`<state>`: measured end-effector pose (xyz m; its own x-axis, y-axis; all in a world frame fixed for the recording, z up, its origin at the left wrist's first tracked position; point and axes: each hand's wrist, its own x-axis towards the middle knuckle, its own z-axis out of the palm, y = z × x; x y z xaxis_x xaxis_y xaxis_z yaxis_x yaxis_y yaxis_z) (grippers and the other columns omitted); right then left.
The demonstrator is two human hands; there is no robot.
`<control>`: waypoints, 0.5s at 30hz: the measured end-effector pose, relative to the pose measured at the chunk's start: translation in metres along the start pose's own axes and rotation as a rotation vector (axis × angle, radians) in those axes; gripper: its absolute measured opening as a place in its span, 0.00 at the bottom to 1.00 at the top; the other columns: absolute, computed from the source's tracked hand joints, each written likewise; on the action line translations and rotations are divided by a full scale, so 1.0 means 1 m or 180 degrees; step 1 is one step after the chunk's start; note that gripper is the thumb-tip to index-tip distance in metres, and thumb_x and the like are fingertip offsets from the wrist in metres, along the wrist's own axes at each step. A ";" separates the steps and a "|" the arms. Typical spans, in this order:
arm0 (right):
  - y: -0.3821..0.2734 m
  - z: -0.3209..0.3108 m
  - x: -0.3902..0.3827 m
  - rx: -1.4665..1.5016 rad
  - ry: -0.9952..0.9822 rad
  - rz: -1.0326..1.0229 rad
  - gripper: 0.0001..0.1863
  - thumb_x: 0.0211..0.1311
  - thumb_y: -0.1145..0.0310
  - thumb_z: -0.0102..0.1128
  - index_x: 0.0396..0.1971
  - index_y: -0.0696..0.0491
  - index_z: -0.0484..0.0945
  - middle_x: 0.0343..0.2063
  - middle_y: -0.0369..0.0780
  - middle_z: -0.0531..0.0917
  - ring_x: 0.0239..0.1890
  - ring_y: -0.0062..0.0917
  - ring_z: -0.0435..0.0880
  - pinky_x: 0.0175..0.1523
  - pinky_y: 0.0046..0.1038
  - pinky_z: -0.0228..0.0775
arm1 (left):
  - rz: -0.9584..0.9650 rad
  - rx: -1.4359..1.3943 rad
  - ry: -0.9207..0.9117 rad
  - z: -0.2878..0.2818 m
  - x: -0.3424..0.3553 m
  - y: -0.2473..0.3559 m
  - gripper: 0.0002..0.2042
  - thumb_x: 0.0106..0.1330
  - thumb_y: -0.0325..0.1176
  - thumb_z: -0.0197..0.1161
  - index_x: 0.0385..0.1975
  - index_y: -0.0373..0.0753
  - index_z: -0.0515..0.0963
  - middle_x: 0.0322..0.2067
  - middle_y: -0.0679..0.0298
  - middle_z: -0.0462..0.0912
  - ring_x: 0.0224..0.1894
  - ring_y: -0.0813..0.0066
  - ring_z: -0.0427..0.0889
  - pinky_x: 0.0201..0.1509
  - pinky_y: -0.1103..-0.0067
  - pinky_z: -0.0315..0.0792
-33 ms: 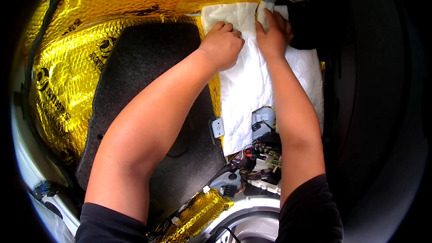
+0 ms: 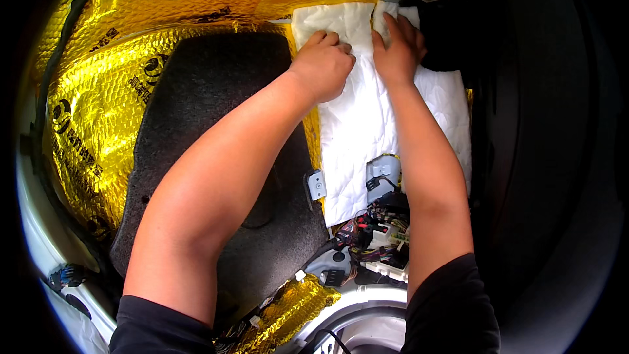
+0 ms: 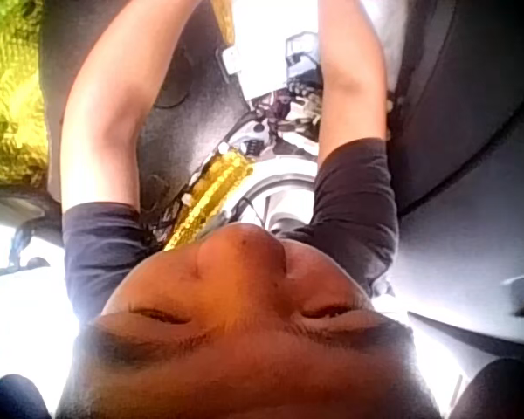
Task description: The person cuts a piece of white insulation material using scissors and then presses the material onto the interior surface of a car door.
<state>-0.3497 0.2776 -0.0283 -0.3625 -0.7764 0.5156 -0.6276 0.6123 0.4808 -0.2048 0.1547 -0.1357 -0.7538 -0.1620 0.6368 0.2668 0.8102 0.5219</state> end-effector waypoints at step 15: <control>0.004 -0.008 -0.008 0.0222 -0.0234 -0.0501 0.10 0.60 0.66 0.70 0.42 0.42 0.91 0.70 0.36 0.74 0.69 0.42 0.69 0.73 0.47 0.57 | 0.0046 -0.0059 -0.0123 0.000 -0.002 0.002 0.21 0.59 0.28 0.61 0.53 0.40 0.86 0.62 0.61 0.83 0.64 0.58 0.76 0.71 0.66 0.64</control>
<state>-0.3436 0.2879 -0.0248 -0.3039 -0.8722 0.3833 -0.7259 0.4726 0.4998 -0.2033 0.1566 -0.1357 -0.7723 -0.1280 0.6222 0.2888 0.8017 0.5234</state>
